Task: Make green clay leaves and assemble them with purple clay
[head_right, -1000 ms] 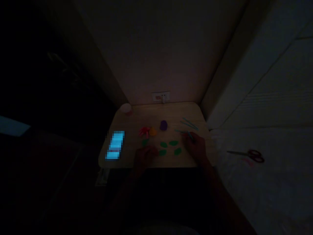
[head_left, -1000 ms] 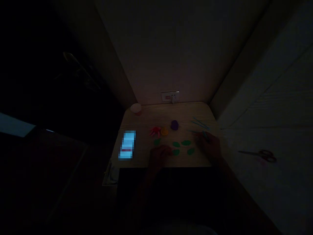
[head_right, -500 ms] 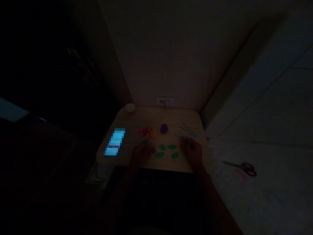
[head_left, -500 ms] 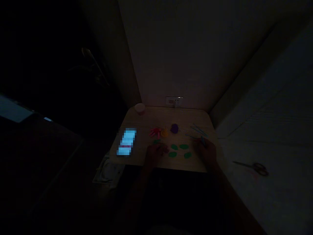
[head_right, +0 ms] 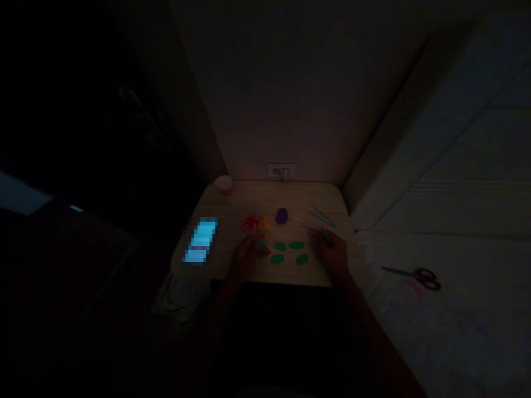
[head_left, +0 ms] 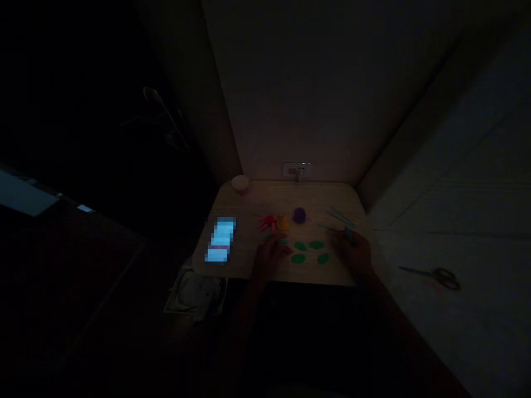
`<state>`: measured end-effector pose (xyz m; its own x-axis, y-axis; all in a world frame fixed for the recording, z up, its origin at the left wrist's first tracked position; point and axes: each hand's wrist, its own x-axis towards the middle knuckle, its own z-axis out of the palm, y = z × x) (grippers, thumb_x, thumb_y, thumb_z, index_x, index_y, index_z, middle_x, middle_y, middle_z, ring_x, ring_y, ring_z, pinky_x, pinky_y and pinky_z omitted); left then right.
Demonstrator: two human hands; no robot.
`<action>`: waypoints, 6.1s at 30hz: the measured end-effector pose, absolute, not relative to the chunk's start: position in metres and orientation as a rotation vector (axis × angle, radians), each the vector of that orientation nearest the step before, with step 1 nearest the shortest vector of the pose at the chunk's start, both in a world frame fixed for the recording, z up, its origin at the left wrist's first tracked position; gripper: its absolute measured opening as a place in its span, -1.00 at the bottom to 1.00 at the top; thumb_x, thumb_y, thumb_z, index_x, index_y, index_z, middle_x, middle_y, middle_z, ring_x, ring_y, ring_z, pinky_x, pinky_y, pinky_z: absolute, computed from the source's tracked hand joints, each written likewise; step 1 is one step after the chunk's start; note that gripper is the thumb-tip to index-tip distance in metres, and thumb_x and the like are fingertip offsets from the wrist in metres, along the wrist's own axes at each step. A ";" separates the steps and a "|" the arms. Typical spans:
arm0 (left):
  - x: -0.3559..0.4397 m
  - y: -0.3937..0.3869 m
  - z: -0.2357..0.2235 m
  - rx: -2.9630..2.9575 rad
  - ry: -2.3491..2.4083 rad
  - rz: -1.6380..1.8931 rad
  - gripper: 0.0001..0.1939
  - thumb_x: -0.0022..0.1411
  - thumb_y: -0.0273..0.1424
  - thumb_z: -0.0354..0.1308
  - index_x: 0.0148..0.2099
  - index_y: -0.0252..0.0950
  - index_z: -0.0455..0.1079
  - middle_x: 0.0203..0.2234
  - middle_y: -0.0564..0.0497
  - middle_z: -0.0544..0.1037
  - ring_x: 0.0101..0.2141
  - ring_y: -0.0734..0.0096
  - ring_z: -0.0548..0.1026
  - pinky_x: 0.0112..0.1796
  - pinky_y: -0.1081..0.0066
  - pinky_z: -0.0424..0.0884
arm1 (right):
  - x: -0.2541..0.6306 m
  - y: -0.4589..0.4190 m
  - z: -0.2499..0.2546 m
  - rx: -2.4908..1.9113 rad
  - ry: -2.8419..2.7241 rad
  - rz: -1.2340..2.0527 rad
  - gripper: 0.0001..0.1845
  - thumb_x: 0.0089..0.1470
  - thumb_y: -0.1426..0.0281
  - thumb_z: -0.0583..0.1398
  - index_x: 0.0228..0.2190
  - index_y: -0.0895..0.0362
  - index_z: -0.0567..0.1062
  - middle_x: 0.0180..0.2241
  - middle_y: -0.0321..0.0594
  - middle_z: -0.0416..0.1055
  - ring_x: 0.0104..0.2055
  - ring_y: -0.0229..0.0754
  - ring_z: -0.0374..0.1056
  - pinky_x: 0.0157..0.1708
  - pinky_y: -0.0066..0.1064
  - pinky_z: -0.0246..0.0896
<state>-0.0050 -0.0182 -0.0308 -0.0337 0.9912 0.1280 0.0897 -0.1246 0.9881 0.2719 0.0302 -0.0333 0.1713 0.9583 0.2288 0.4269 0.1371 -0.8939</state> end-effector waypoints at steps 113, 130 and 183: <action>-0.017 -0.015 -0.045 1.540 1.227 1.277 -0.78 0.14 -0.21 0.37 -0.28 -0.26 0.61 -0.33 -0.01 0.69 -0.26 0.25 0.64 -0.15 0.28 0.55 | 0.271 0.026 -0.047 -1.331 -1.436 0.600 -0.72 0.03 0.14 0.27 -0.42 0.07 0.65 -0.41 -0.21 0.61 -0.35 -0.05 0.48 -0.30 -0.27 0.35; -0.015 -0.010 -0.042 1.588 1.164 1.320 -0.78 0.07 -0.21 0.44 -0.37 -0.24 0.58 -0.36 0.00 0.59 -0.27 0.31 0.54 -0.16 0.32 0.47 | 0.201 -0.021 -0.029 -1.163 -1.623 0.585 -0.71 0.08 0.07 0.33 -0.38 0.01 0.67 -0.58 -0.29 0.44 -0.52 -0.15 0.30 -0.44 -0.32 0.26; 0.006 -0.041 -0.036 2.534 1.322 0.939 -0.85 0.41 -0.38 0.13 -0.21 -0.23 0.51 -0.28 -0.08 0.56 -0.19 0.17 0.50 -0.07 0.17 0.43 | 0.295 -0.013 -0.017 -2.215 -1.581 0.133 -0.45 0.34 0.18 0.03 0.18 0.11 0.56 -0.05 0.12 0.62 -0.08 0.14 0.55 -0.16 -0.18 0.37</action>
<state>0.0063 -0.0411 -0.0358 0.4215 0.7784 0.4651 0.6954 -0.6067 0.3852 0.2952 -0.0130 -0.0167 0.3512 0.9227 0.1592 0.8833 -0.2700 -0.3833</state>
